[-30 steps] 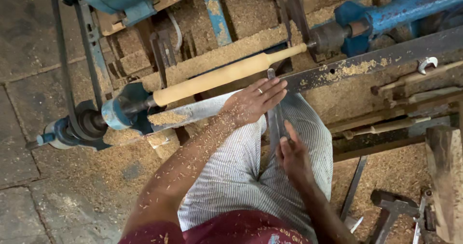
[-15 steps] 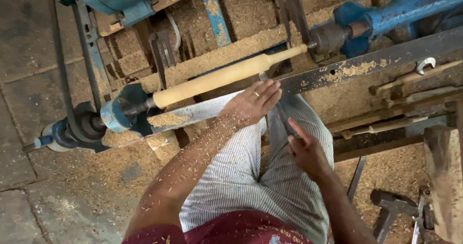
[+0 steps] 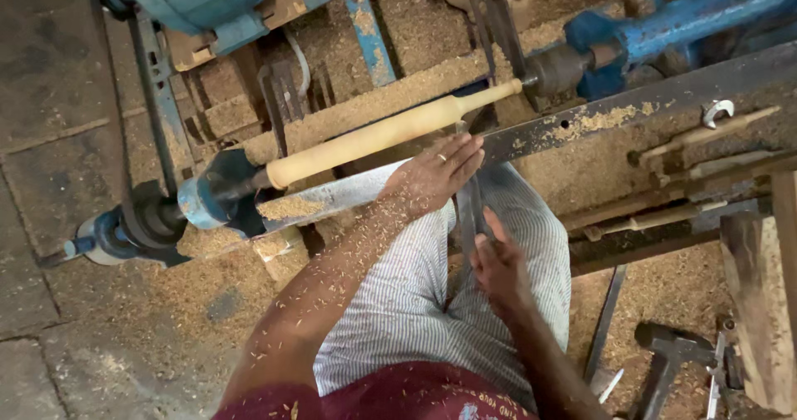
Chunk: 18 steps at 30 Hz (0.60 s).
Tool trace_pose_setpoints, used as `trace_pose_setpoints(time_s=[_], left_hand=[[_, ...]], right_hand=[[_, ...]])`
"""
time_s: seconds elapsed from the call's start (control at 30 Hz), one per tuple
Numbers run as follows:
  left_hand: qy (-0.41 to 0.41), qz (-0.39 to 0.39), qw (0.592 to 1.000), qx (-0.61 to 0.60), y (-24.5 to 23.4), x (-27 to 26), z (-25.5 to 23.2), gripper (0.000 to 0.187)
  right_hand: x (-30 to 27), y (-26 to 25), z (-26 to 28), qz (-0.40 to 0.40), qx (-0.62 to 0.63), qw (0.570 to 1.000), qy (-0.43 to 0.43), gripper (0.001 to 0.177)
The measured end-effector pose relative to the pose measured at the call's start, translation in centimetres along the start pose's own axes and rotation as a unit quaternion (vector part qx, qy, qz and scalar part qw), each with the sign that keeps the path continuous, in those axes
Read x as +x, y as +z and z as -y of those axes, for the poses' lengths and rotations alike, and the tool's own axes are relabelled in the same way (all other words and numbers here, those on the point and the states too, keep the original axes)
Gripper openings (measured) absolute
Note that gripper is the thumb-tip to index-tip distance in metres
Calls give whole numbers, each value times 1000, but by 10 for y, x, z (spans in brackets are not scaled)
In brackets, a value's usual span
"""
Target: The person uses a chisel to shape a cylindrical wooden piece mounted on a lathe. They repeatedly apply the tool to the spinning wood to smooth and contour its surface, then briefly measure the piece with a ruler and mark it with a pen before resuming shaping.
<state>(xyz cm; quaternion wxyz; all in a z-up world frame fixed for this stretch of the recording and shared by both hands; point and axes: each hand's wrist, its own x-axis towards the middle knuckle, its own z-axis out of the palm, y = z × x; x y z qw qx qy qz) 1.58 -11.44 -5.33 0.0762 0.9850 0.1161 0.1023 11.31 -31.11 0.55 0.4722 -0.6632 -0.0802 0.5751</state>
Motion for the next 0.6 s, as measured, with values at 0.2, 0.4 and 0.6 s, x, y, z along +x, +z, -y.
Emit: trace_pose_setpoints(time_s=[0.2,0.4,0.6], left_hand=[[15,16,999,48,7,-7,2,61],[22,-6,998,61,10,-25,9,60],[13,-32,998,46,1,-32,10,49]], right_hand=[[3,8,-12,5,-8,999,-38,58],[11,-10,-20,9,-108,993,-45,56],[9,-11,-7,37,-79,996,1,57]])
